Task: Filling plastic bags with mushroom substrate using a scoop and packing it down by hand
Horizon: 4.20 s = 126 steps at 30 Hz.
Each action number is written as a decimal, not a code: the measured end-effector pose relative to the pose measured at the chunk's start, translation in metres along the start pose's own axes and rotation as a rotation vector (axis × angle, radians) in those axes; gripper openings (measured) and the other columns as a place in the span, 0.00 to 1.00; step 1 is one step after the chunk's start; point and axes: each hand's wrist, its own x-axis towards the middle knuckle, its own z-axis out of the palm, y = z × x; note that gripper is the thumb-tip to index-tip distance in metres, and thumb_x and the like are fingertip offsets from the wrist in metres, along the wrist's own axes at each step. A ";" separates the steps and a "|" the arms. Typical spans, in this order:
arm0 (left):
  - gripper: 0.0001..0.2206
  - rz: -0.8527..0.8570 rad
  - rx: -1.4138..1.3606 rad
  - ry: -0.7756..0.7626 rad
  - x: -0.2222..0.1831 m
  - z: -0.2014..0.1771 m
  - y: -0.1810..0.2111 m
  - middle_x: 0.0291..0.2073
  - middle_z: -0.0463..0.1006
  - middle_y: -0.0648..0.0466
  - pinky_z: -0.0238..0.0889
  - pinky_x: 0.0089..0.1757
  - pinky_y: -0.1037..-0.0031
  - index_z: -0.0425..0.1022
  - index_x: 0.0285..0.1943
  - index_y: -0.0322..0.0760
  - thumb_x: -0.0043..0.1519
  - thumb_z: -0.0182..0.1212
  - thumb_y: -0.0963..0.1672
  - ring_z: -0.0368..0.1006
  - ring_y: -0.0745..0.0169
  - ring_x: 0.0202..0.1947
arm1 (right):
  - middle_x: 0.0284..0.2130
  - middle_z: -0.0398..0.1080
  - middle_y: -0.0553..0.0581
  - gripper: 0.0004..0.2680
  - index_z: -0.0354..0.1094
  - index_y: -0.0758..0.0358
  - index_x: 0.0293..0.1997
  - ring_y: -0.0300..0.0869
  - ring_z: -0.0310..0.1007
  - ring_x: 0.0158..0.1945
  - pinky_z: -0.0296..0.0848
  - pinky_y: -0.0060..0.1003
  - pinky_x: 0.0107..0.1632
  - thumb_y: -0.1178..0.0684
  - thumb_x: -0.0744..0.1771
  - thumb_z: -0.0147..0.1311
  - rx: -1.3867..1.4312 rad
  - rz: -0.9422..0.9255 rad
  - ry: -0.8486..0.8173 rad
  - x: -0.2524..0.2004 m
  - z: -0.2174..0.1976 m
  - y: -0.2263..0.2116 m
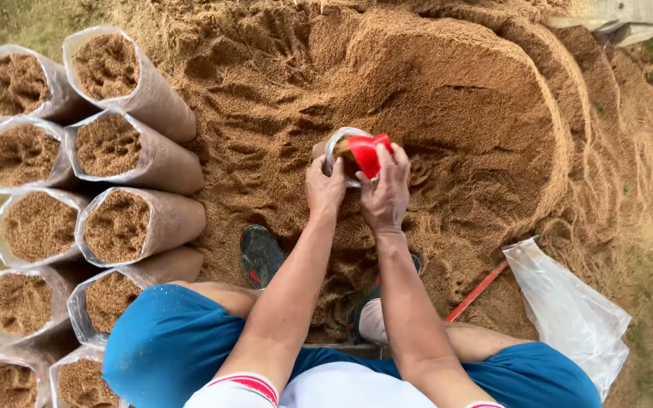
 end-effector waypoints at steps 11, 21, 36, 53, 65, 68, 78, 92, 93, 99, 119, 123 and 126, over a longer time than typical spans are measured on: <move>0.25 -0.083 0.036 0.094 0.016 0.004 -0.029 0.41 0.77 0.48 0.70 0.47 0.61 0.75 0.60 0.40 0.53 0.68 0.50 0.77 0.52 0.45 | 0.57 0.57 0.68 0.21 0.53 0.58 0.68 0.59 0.66 0.59 0.79 0.58 0.55 0.48 0.70 0.60 0.137 0.568 0.249 -0.019 0.012 0.067; 0.22 -0.074 0.028 0.150 0.020 0.007 -0.033 0.38 0.75 0.51 0.70 0.47 0.64 0.78 0.53 0.39 0.49 0.67 0.47 0.76 0.55 0.43 | 0.48 0.70 0.61 0.22 0.66 0.52 0.58 0.51 0.73 0.54 0.76 0.50 0.53 0.27 0.69 0.55 0.324 0.749 -0.324 0.009 0.004 0.047; 0.16 0.075 0.172 0.017 0.009 -0.014 0.010 0.50 0.77 0.36 0.69 0.46 0.59 0.74 0.62 0.28 0.65 0.56 0.38 0.74 0.46 0.46 | 0.50 0.71 0.64 0.15 0.69 0.64 0.59 0.55 0.70 0.58 0.69 0.48 0.63 0.65 0.65 0.51 0.149 -0.006 -0.478 0.030 -0.034 -0.051; 0.17 0.130 0.226 -0.085 0.033 -0.003 -0.020 0.49 0.79 0.42 0.71 0.37 0.68 0.72 0.66 0.30 0.68 0.49 0.38 0.76 0.55 0.38 | 0.43 0.73 0.50 0.09 0.66 0.48 0.49 0.42 0.75 0.51 0.68 0.46 0.60 0.61 0.67 0.51 -0.483 -0.198 -0.753 0.000 0.016 -0.011; 0.12 -0.204 -0.064 0.026 0.006 -0.008 -0.030 0.37 0.78 0.47 0.71 0.32 0.72 0.71 0.48 0.34 0.58 0.67 0.41 0.76 0.60 0.33 | 0.30 0.75 0.48 0.07 0.71 0.47 0.38 0.43 0.72 0.50 0.64 0.45 0.57 0.60 0.64 0.59 -0.578 -0.234 -0.461 -0.016 0.013 0.010; 0.08 -0.207 -0.057 -0.008 0.003 -0.016 -0.011 0.37 0.77 0.46 0.71 0.32 0.74 0.71 0.49 0.34 0.62 0.61 0.40 0.76 0.61 0.33 | 0.27 0.75 0.46 0.06 0.72 0.46 0.35 0.42 0.73 0.49 0.64 0.45 0.57 0.58 0.63 0.60 -0.589 -0.246 -0.471 -0.024 0.019 0.015; 0.06 -0.019 0.081 -0.058 0.005 -0.022 -0.001 0.38 0.74 0.42 0.72 0.41 0.64 0.70 0.48 0.28 0.67 0.50 0.38 0.74 0.51 0.40 | 0.38 0.79 0.45 0.05 0.74 0.43 0.45 0.37 0.74 0.47 0.67 0.37 0.51 0.53 0.68 0.58 -0.522 -0.219 -0.616 -0.018 0.016 -0.025; 0.05 0.011 0.061 -0.074 0.009 -0.030 0.005 0.37 0.74 0.43 0.71 0.39 0.64 0.69 0.48 0.31 0.69 0.48 0.39 0.74 0.52 0.37 | 0.57 0.72 0.52 0.15 0.67 0.50 0.59 0.43 0.68 0.61 0.60 0.42 0.59 0.62 0.66 0.53 -0.532 -0.251 -0.755 0.009 0.004 -0.019; 0.04 -0.014 0.046 -0.094 0.004 -0.032 0.008 0.36 0.75 0.43 0.72 0.37 0.65 0.68 0.48 0.33 0.70 0.47 0.39 0.74 0.53 0.36 | 0.52 0.75 0.51 0.12 0.70 0.49 0.54 0.41 0.70 0.58 0.61 0.42 0.58 0.61 0.67 0.55 -0.572 -0.233 -0.698 -0.004 0.005 -0.011; 0.04 0.019 -0.078 -0.043 0.018 -0.025 0.000 0.33 0.75 0.47 0.69 0.28 0.75 0.68 0.49 0.36 0.70 0.51 0.42 0.72 0.61 0.28 | 0.28 0.78 0.45 0.03 0.73 0.44 0.33 0.37 0.73 0.36 0.65 0.36 0.46 0.51 0.65 0.63 -0.539 -0.235 -0.469 -0.021 0.013 -0.014; 0.17 0.011 0.004 -0.095 0.019 -0.023 -0.016 0.27 0.73 0.49 0.55 0.27 0.79 0.69 0.67 0.29 0.73 0.44 0.43 0.60 0.68 0.23 | 0.57 0.69 0.53 0.15 0.69 0.52 0.57 0.45 0.64 0.59 0.63 0.43 0.58 0.63 0.65 0.57 -0.668 -0.220 -0.847 0.042 -0.037 -0.077; 0.14 -0.001 0.037 -0.048 0.025 -0.003 -0.052 0.32 0.77 0.42 0.64 0.32 0.66 0.77 0.55 0.32 0.69 0.52 0.45 0.73 0.54 0.30 | 0.43 0.73 0.51 0.06 0.74 0.50 0.44 0.40 0.65 0.47 0.61 0.37 0.50 0.57 0.66 0.60 -0.776 -0.167 -0.620 0.012 -0.016 -0.036; 0.14 0.005 0.014 -0.089 0.017 -0.006 -0.042 0.29 0.77 0.47 0.62 0.29 0.77 0.76 0.59 0.32 0.71 0.46 0.42 0.66 0.66 0.24 | 0.41 0.72 0.49 0.04 0.74 0.51 0.38 0.40 0.63 0.42 0.60 0.38 0.46 0.58 0.65 0.59 -0.804 -0.076 -0.692 -0.004 -0.005 -0.018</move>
